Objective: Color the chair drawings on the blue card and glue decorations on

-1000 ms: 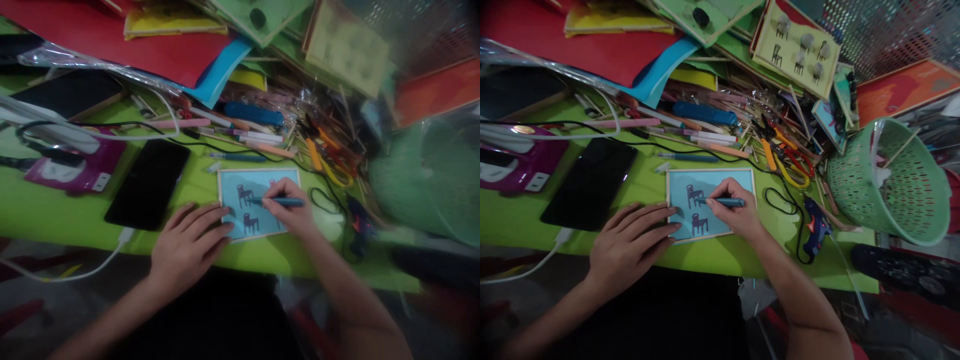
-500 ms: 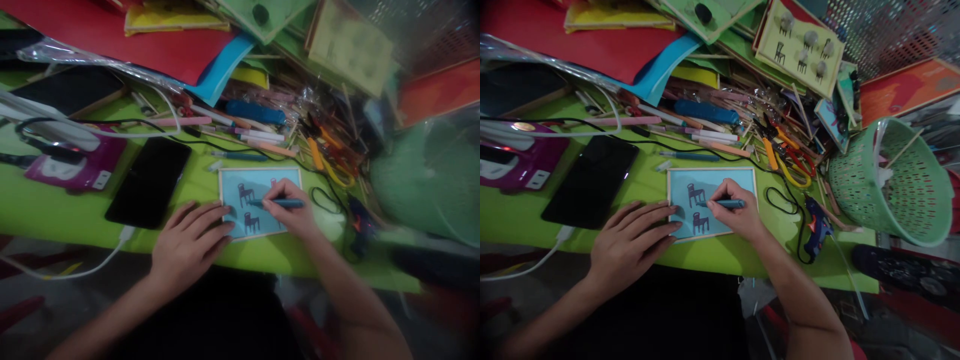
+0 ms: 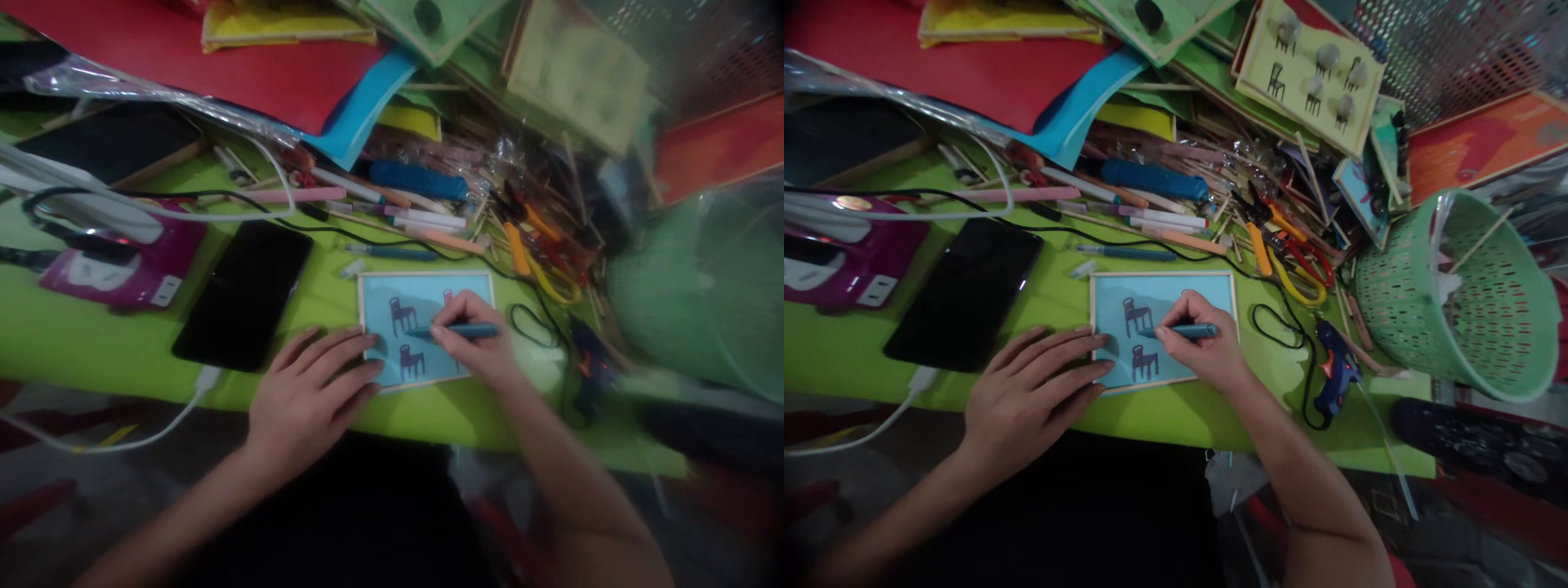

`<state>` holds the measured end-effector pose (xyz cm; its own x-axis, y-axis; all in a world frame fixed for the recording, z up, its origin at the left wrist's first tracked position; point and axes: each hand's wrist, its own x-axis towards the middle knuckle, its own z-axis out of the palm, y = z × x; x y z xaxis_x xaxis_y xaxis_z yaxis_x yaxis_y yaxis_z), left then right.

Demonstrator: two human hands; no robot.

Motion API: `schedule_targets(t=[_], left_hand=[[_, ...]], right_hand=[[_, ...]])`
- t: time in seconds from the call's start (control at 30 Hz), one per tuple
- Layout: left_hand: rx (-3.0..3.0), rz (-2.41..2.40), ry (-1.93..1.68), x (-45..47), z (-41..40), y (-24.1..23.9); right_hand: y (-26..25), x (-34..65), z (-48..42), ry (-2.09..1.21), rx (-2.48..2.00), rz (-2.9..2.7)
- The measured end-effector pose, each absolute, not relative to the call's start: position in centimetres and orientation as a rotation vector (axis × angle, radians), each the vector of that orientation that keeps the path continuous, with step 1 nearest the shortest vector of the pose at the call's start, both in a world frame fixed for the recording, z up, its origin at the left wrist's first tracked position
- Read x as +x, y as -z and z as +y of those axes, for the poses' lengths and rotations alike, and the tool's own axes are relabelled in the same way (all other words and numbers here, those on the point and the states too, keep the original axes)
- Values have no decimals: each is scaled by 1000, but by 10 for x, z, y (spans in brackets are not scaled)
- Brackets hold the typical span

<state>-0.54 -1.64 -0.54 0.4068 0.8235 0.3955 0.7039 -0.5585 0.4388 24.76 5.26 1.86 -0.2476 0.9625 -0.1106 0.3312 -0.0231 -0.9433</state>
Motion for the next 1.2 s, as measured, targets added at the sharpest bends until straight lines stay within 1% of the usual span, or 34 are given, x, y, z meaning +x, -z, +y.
schedule_targets(t=[0.37,0.57,1.0,1.2], left_hand=[[2430,1366,-847,-6,-16,5],[2440,1360,-848,-6,-17,5],[2452,1362,-853,-6,-17,6],[2453,1357,-841,-7,-17,6]], right_hand=[[-16,249,52,-1276,-1349,-1623],[-21,246,51,-1256,-1281,-1716],[-23,244,52,-1232,-1301,-1763],[-17,249,52,-1286,-1302,-1657]])
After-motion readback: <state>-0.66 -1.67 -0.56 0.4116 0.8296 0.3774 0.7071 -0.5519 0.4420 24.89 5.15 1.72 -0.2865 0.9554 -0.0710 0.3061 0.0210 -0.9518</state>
